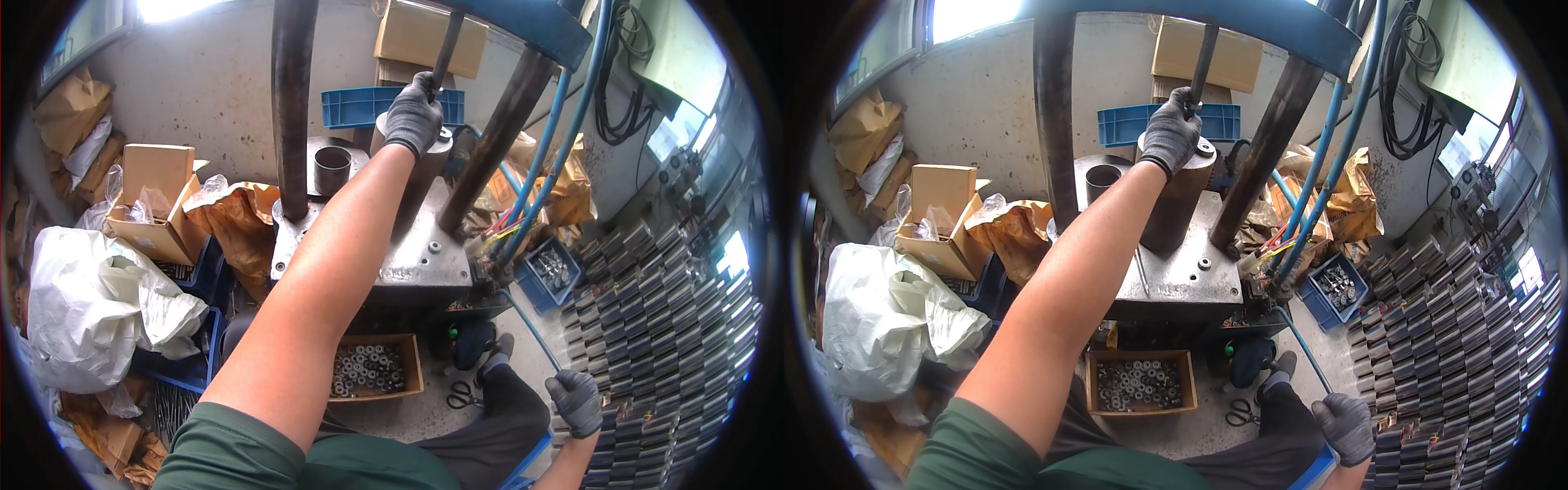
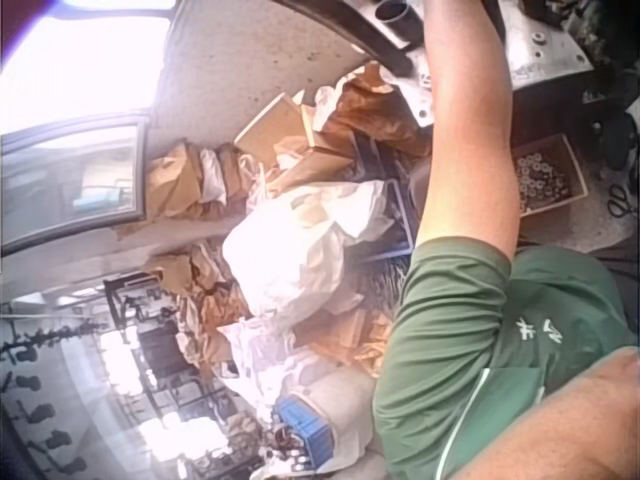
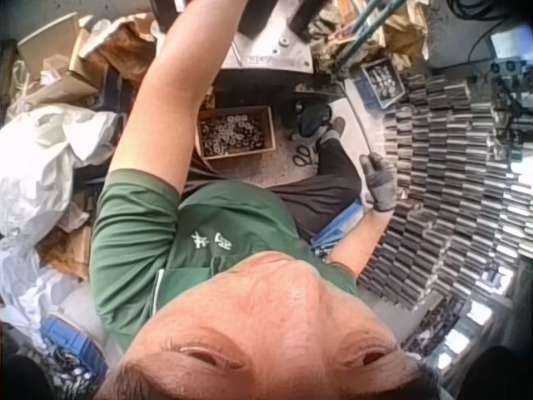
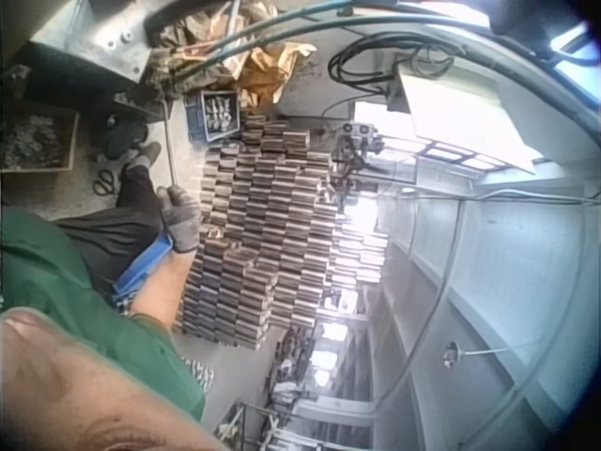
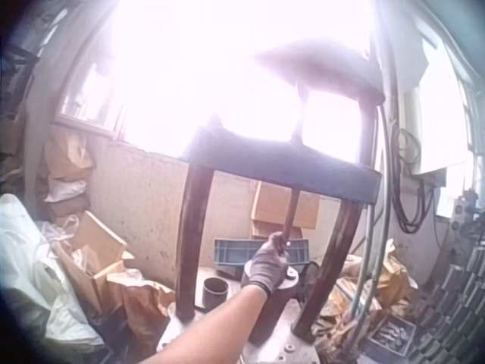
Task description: Using a manual press machine to assemble metal rods with ring-shaped components.
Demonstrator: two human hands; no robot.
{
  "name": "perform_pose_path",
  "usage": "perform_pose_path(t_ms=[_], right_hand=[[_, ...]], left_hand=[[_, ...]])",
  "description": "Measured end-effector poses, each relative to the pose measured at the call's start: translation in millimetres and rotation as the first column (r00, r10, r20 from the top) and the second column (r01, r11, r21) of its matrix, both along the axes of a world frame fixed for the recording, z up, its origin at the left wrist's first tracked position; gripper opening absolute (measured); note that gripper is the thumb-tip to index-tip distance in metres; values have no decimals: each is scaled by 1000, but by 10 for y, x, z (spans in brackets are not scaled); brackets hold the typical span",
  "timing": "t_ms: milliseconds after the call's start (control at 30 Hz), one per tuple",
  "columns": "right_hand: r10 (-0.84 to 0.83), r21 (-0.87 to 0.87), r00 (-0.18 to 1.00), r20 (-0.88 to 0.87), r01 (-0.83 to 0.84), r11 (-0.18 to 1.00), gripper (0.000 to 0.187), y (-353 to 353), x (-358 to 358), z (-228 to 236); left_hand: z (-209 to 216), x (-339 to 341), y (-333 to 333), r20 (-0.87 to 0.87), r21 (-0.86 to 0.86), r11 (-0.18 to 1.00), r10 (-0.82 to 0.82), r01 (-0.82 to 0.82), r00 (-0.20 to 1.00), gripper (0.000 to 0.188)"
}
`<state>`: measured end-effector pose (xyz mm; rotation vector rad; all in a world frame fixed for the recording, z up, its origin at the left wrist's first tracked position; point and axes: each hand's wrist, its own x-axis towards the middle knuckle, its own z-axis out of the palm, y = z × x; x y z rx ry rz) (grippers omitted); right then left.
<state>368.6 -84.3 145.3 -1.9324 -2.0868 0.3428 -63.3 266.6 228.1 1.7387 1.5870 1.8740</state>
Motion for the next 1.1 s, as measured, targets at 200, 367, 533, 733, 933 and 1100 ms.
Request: perform_pose_path(t_ms=[200,367,533,733,933,1100], right_hand=[[30,57,979,-200,-19,998,16,136,-36,172],[97,670,969,-227,83,738,11,1214,-125,538],[-23,730,996,-90,82,679,22,1916,-40,1057],[120,581,980,-157,-7,814,20,1570,177,837],[239,-53,932,273,-234,971,27,182,-75,449],[289,-218,913,288,-232,948,22,-37,-93,112]], left_hand=[[-23,9,46,-7,-16,1000,-4,4,1000,38],[-16,-30,21,0,-31,999,-37,37,999,39],[-44,-15,45,10,-11,998,-61,62,998,41],[-1,-2,10,-8,-29,998,-52,51,999,39],[41,-33,-14,151,-38,997,-64,71,987,27],[-30,-128,150,289,15,987,-160,162,944,17]])
